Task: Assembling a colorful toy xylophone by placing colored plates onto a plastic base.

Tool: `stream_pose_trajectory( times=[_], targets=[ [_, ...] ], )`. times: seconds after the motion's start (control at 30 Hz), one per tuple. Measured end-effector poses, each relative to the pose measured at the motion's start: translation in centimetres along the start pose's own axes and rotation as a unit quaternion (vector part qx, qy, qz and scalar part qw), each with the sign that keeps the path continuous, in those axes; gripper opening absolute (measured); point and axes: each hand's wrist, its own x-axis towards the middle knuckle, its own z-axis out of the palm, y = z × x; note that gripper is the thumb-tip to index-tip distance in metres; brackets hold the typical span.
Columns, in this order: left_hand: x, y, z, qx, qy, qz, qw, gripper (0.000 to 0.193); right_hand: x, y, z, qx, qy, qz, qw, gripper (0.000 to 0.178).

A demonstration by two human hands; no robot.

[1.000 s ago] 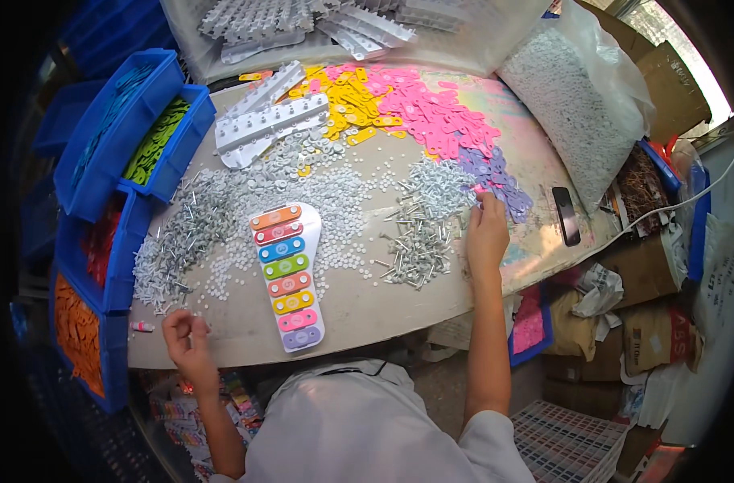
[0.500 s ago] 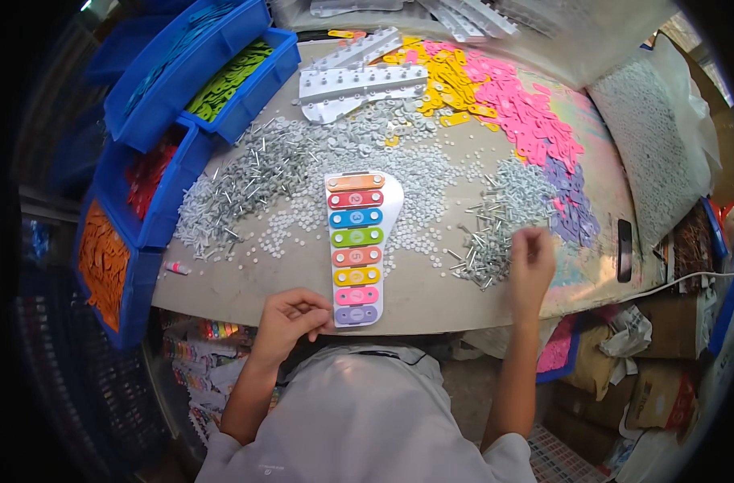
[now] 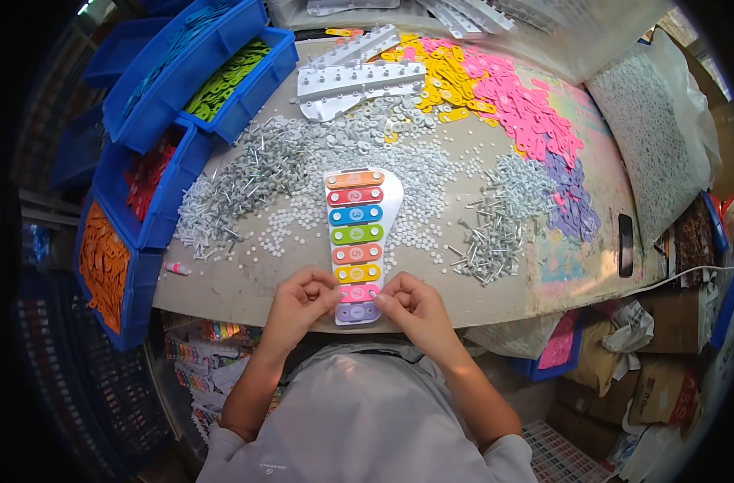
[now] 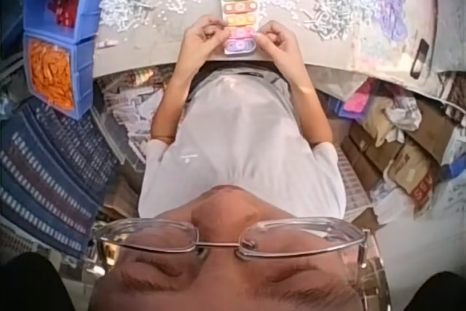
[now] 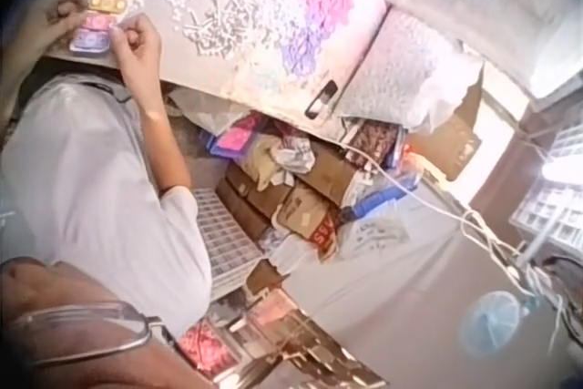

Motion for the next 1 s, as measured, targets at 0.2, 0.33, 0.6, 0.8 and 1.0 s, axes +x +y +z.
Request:
stream_pose_trajectory(
  times=[0.2,0.33,0.6,0.8,1.0],
  targets=[
    [0.4,0.7,0.3,0.149,0.003,0.013,0.989,0.056,0.8,0.0,0.1,-0.043,0.007,0.01,0.999,0.017],
    [1.7,2.1,-0.4,0.143,-0.075,-0.057,0.985,0.058,1.3,-0.9,0.4,-0.069,-0.001,0.069,0.995,0.021],
    [2.4,1.4,0.1,0.129,-0.086,0.015,0.988,0.052,1.5,-0.5,0.6,-0.075,-0.012,0.079,0.994,0.021],
    [2.1,1.5,-0.7,0.178,-0.082,0.017,0.98,0.053,1.6,-0.6,1.2,-0.088,-0.009,0.083,0.993,0.019],
    [0.0,3.0,-2.6,0.297,0.02,0.043,0.954,0.045,1.2,0.7,0.5,-0.059,0.029,0.008,0.998,0.018]
  ],
)
